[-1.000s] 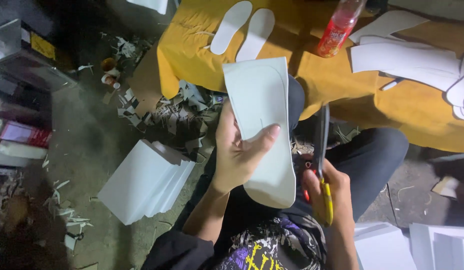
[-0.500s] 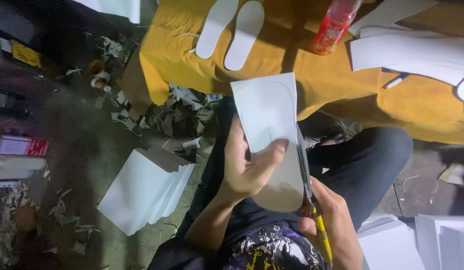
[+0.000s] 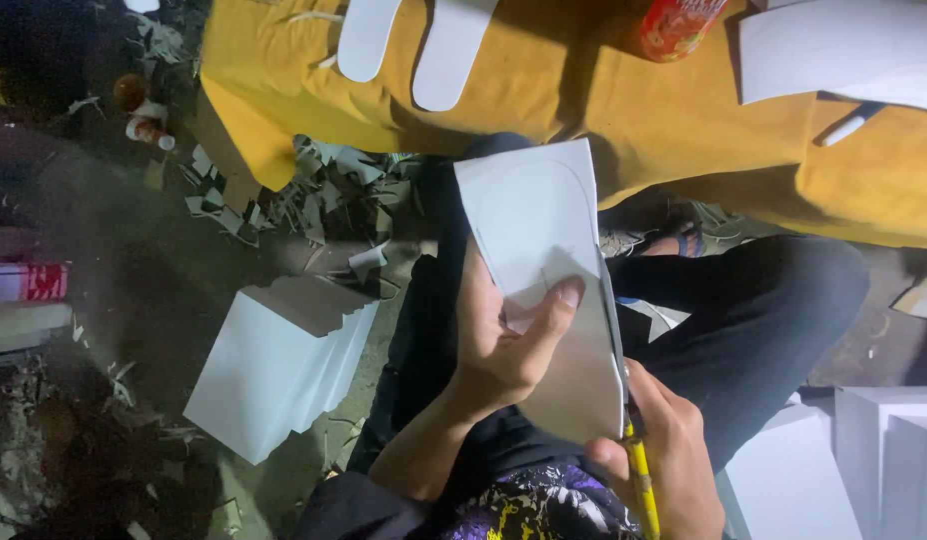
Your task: Cutting out shoe insoles from a white sheet of material using scissors following a template line.
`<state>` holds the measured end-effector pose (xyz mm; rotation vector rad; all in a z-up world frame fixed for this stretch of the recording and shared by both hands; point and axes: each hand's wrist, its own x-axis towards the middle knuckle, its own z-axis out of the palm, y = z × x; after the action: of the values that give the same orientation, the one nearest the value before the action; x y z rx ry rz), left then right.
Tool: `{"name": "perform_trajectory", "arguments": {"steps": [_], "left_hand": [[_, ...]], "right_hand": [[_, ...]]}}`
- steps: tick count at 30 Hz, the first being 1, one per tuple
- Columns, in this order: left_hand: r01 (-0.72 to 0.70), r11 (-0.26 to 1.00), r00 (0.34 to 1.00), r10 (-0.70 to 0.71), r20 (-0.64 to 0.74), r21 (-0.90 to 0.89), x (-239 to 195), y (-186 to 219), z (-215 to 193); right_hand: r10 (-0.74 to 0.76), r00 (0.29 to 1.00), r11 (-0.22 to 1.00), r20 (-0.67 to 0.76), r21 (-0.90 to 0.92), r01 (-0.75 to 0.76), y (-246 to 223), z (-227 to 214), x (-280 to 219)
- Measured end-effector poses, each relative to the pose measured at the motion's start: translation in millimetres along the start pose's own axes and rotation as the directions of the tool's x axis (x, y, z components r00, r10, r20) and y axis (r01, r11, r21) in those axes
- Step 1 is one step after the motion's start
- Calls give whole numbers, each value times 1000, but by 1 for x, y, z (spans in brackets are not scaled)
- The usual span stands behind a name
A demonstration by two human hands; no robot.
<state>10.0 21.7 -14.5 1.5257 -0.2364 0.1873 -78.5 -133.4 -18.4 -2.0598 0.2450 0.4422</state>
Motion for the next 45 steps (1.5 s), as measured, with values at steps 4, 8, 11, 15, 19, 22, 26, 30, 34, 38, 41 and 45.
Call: {"name": "perform_trajectory", "arguments": {"steps": [4, 8, 11, 15, 19, 22, 26, 30, 34, 38, 41, 45], "left_hand": [[64, 998, 998, -64, 29, -19, 3, -7, 1], [133, 989, 991, -132, 24, -68, 5, -9, 2], [141, 989, 990, -140, 35, -47, 3, -12, 3], [262, 942, 965, -256, 57, -208, 4, -10, 6], [254, 954, 967, -253, 30, -156, 0, -14, 6], [283, 955, 958, -286, -24, -89, 0, -18, 6], [305, 932, 946, -321, -53, -195, 5, -23, 8], [315, 921, 944, -329, -28, -229, 8, -17, 7], [65, 998, 994, -66, -86, -19, -13, -49, 8], [326, 929, 943, -333, -9, -173, -9, -32, 6], [352, 918, 934, -356, 15, -184, -6, -32, 9], [371, 903, 928, -369, 53, -215, -5, -28, 11]], "right_hand": [[-53, 998, 992, -40, -114, 49, 7, 5, -3], [-3, 996, 990, -84, -141, -9, 6, 7, -3], [37, 995, 984, -96, -170, -53, 6, 9, -2], [135, 987, 966, -89, -209, -151, 8, 10, -3], [107, 989, 976, -106, -180, -125, 7, 10, -2], [109, 989, 974, -103, -186, -127, 11, 12, -3], [83, 989, 975, -122, -197, -106, 13, 13, -5], [79, 988, 979, -135, -176, -102, 14, 13, -5], [89, 989, 983, -119, -150, -107, 20, 12, -3], [-115, 981, 988, -155, -118, 97, 20, 9, -3], [-77, 986, 988, -150, -144, 56, 26, 7, -5], [-1, 986, 987, -167, -157, -26, 26, 8, -6]]}}
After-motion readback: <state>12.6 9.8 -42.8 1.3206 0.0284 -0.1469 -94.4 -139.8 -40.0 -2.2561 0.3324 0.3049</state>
